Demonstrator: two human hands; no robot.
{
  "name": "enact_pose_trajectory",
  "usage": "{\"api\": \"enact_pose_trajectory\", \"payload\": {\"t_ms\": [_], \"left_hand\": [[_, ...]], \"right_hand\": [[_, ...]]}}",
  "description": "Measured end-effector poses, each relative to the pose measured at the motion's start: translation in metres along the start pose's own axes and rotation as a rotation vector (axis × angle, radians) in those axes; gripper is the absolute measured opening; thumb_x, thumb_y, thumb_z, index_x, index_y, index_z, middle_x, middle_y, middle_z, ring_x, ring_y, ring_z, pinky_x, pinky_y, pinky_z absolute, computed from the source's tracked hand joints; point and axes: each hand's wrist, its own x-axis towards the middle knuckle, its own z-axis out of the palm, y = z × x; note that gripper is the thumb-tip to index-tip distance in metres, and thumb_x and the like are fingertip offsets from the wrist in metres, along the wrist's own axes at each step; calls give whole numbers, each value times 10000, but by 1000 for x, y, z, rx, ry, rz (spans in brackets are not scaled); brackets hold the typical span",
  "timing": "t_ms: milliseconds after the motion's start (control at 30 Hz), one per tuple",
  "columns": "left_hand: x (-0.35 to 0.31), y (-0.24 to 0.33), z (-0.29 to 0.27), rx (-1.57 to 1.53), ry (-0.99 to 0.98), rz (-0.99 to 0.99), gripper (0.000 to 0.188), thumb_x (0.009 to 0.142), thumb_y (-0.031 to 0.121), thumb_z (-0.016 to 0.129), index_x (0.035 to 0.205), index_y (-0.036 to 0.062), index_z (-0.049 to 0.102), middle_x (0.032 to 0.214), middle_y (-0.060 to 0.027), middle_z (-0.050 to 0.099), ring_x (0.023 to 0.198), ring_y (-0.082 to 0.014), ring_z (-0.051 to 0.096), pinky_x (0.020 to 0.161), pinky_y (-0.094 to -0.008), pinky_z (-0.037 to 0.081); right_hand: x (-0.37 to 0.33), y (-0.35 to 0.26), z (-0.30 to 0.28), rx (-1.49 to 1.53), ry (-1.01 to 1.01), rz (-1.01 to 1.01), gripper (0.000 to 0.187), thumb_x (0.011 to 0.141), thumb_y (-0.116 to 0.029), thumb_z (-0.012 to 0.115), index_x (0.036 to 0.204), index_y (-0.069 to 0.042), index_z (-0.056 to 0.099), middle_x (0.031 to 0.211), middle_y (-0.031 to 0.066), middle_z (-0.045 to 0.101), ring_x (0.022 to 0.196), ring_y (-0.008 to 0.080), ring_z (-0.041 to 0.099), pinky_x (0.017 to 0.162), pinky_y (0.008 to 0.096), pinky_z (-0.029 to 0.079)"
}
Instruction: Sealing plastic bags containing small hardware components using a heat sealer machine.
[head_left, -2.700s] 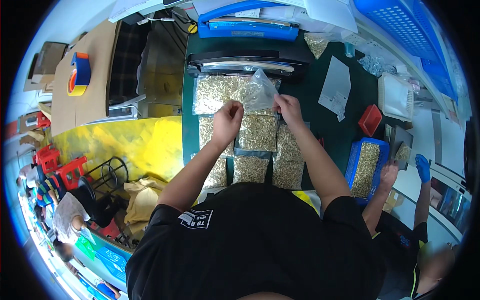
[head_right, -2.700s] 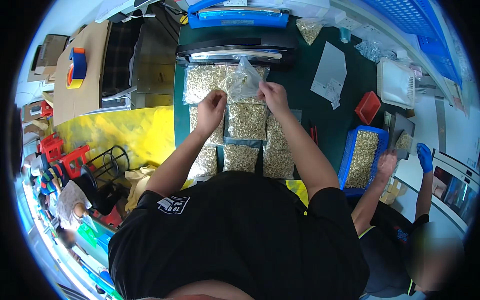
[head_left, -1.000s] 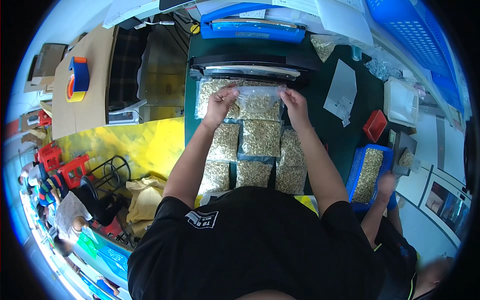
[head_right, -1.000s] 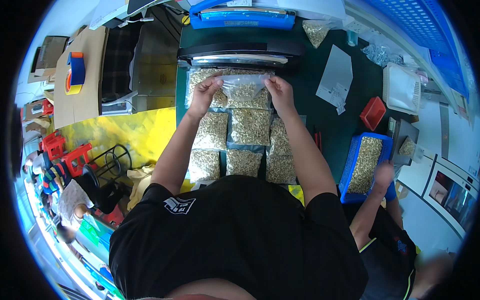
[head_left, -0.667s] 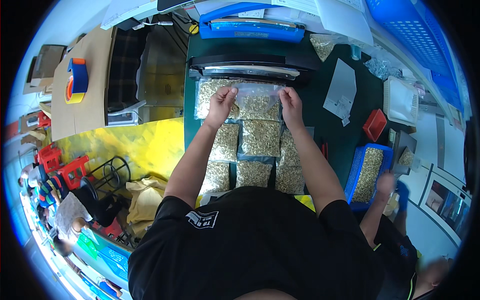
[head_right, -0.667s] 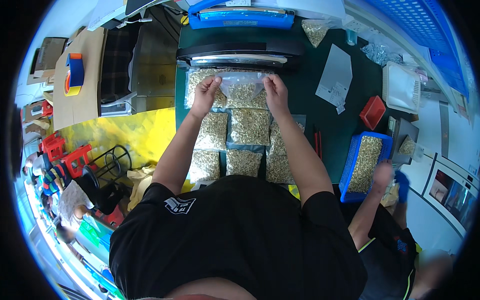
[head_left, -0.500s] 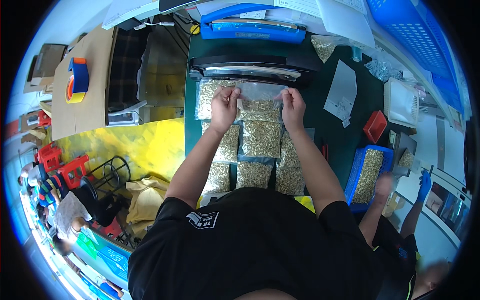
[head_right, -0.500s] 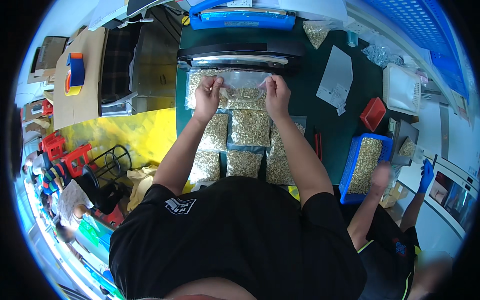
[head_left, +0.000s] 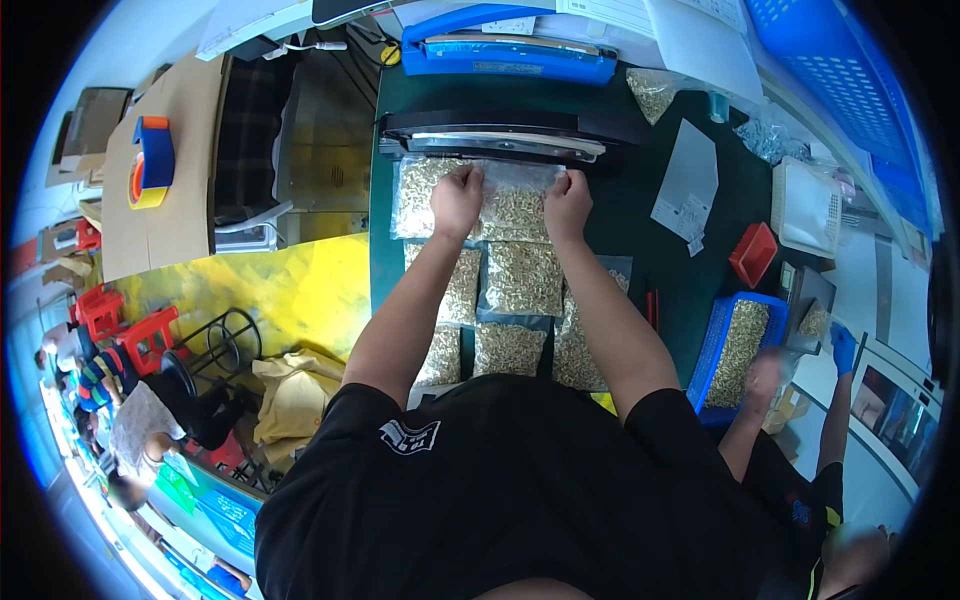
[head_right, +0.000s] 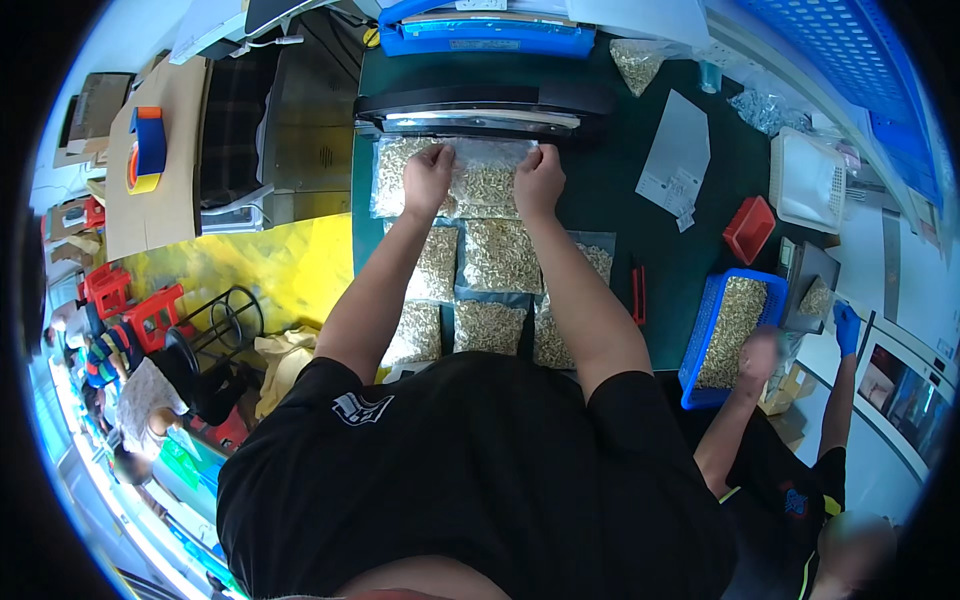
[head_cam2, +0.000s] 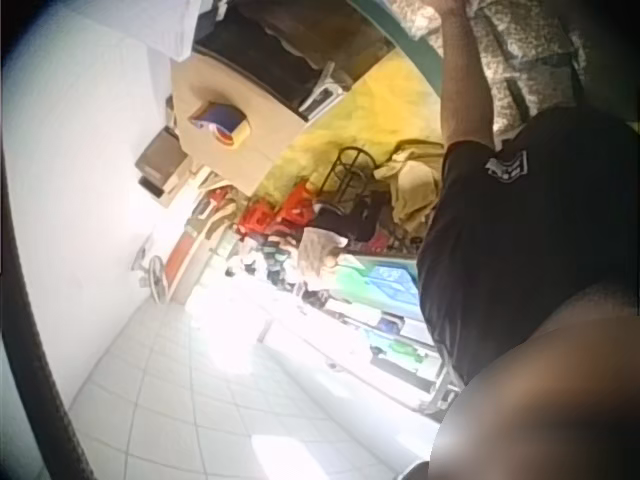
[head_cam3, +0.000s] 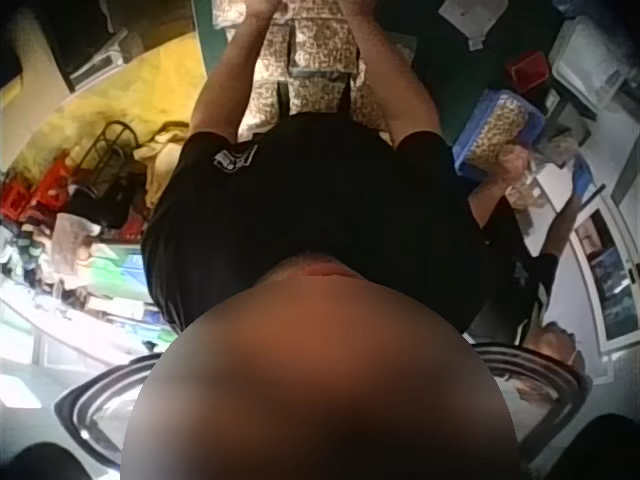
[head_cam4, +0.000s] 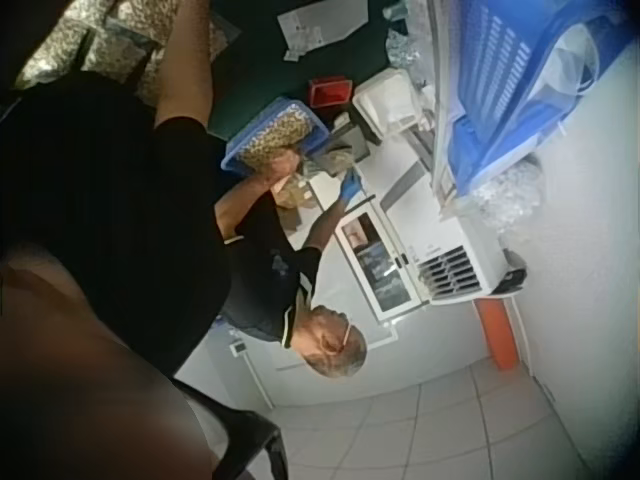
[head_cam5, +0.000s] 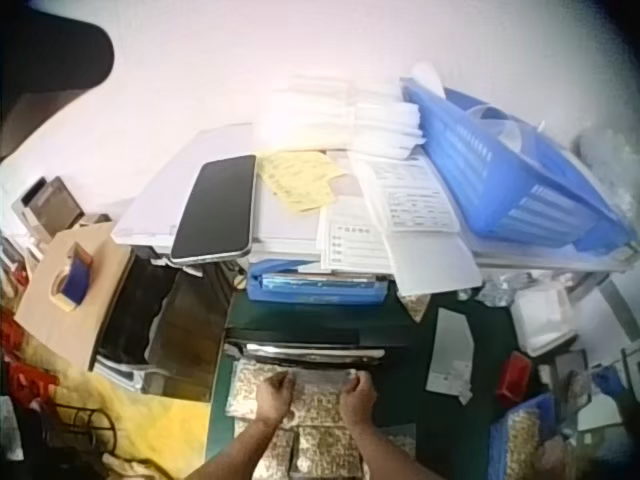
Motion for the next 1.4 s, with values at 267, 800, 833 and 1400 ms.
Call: {"api": "enact_pose_trajectory", "payload": {"t_ms": [267, 800, 833, 1400], "left_hand": [[4, -9, 0, -170, -70, 1, 338, 987, 335, 625, 927, 28, 754, 734, -178, 709, 681, -296, 709, 679, -395, 538], [41, 20, 4, -173, -28, 16, 300, 1005, 318, 628, 972, 52, 762, 802, -122, 754, 766, -279, 733, 738, -379, 536], [42, 24, 5, -105, -2, -15, 318, 1004, 343, 614, 973, 64, 764, 812, -131, 754, 788, -310, 731, 752, -401, 541], [38, 48, 16, 362, 199, 6, 410, 994, 402, 507, 889, 79, 735, 836, -235, 723, 809, -445, 701, 771, -551, 542]], "right_hand": [[13, 19, -9, 357, -192, 166, 212, 1029, -184, 600, 979, 12, 666, 729, 59, 685, 667, 138, 647, 620, 305, 498], [63, -22, -29, -255, 260, -662, 119, 845, -243, 780, 864, -126, 788, 947, 17, 709, 1025, 289, 596, 964, 477, 399], [66, -21, -28, -254, 259, -660, 119, 845, -243, 780, 864, -126, 788, 947, 17, 709, 1025, 289, 596, 964, 477, 399], [75, -14, -9, -344, 306, -548, 61, 787, -207, 789, 784, -161, 749, 810, 15, 686, 995, 275, 604, 1016, 491, 362]]}}
